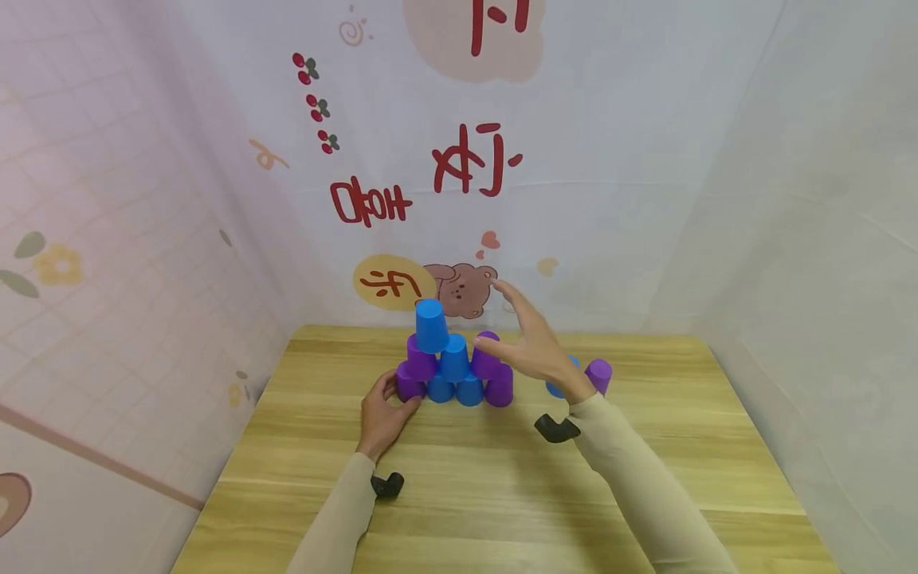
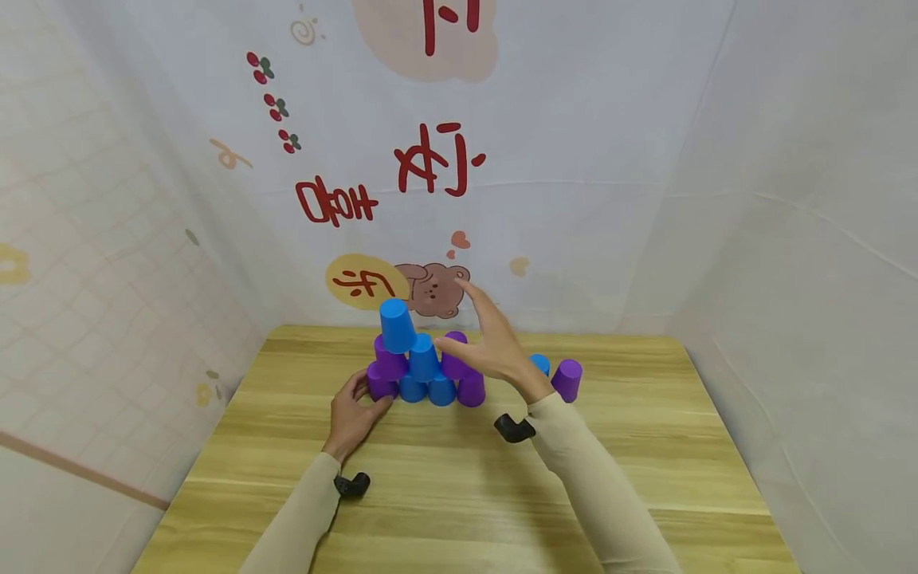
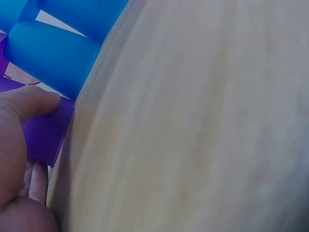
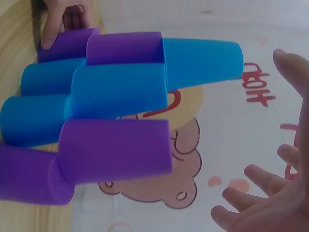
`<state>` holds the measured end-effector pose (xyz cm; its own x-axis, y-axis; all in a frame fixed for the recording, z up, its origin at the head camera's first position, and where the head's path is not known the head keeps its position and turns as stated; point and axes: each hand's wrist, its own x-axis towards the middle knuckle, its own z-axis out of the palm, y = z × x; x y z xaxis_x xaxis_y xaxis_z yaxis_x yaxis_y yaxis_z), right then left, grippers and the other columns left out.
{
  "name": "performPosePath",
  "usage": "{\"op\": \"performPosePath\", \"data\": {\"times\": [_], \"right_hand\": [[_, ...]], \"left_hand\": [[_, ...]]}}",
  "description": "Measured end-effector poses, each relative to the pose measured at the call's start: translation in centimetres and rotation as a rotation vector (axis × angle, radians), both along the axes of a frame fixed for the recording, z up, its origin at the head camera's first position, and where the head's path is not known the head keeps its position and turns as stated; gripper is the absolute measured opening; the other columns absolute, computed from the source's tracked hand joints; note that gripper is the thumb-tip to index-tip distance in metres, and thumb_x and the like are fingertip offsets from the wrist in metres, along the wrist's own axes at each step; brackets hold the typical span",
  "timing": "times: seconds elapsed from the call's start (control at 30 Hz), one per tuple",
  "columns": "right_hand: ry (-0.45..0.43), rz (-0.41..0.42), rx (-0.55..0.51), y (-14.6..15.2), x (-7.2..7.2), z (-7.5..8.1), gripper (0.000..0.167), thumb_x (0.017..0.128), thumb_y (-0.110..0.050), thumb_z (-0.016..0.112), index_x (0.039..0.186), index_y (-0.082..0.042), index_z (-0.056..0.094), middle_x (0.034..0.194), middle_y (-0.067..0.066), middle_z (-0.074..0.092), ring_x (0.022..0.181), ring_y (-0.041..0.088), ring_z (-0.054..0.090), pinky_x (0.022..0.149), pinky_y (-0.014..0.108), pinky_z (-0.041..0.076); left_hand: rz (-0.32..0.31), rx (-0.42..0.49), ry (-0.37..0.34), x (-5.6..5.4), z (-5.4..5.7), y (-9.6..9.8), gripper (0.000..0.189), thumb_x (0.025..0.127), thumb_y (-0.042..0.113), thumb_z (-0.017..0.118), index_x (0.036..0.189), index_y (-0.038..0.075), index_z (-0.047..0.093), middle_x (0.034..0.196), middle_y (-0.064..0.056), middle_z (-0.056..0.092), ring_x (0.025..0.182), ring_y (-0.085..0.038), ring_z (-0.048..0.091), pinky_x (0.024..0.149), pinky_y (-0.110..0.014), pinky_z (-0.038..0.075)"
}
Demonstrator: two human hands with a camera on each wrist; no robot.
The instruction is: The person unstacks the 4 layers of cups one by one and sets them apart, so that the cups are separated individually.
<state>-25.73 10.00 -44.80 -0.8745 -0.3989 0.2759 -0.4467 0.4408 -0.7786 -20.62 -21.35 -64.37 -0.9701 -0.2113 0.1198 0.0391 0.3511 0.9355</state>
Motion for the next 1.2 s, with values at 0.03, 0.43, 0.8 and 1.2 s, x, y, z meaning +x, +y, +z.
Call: {"op": "performPosePath", "data": {"times": [0.03,0.43,0.8,1.2], "right_hand": [[0.000,0.002,0.000,-0.3,0.0,0.1,0.100,0.096,-0.051,0.086,0.176,-0.049,0.025,0.188,-0.006,0.029,0.174,0.034,0.031,0.136,0.078,0.032],[-0.009,0.060,0.000,-4.0,-0.4,1.0,0.098,0.098,-0.052,0.086,0.177,-0.039,0.030,0.186,0.002,0.036,0.174,0.035,0.034,0.136,0.076,0.035],[-0.038,0.068,-0.080,-6.6,-1.3,-0.2,0.090,0.099,-0.047,0.088,0.173,-0.035,0.039,0.172,0.002,0.054,0.162,0.036,0.052,0.131,0.070,0.047],[0.003,0.090,-0.116,-8.0,-1.5,-0.3,0.079,0.101,-0.032,0.088,0.168,-0.016,0.049,0.162,0.013,0.064,0.153,0.038,0.062,0.131,0.058,0.051]], "left_hand": [[-0.002,-0.001,0.002,0.0,0.0,0.0,0.072,0.091,0.009,0.094,0.156,0.008,0.062,0.156,-0.020,0.069,0.143,-0.040,0.071,0.127,-0.055,0.056],[-0.008,-0.006,0.031,0.2,0.1,-0.1,0.070,0.091,0.010,0.095,0.154,0.007,0.063,0.154,-0.020,0.071,0.141,-0.040,0.072,0.125,-0.056,0.057],[-0.013,-0.015,0.044,0.1,-0.1,-0.2,0.070,0.090,0.009,0.095,0.153,0.006,0.064,0.152,-0.020,0.072,0.139,-0.040,0.073,0.124,-0.054,0.058],[-0.012,-0.009,0.047,0.0,-0.1,-0.2,0.070,0.090,0.009,0.096,0.152,0.007,0.065,0.151,-0.020,0.073,0.139,-0.040,0.074,0.124,-0.055,0.058]]}}
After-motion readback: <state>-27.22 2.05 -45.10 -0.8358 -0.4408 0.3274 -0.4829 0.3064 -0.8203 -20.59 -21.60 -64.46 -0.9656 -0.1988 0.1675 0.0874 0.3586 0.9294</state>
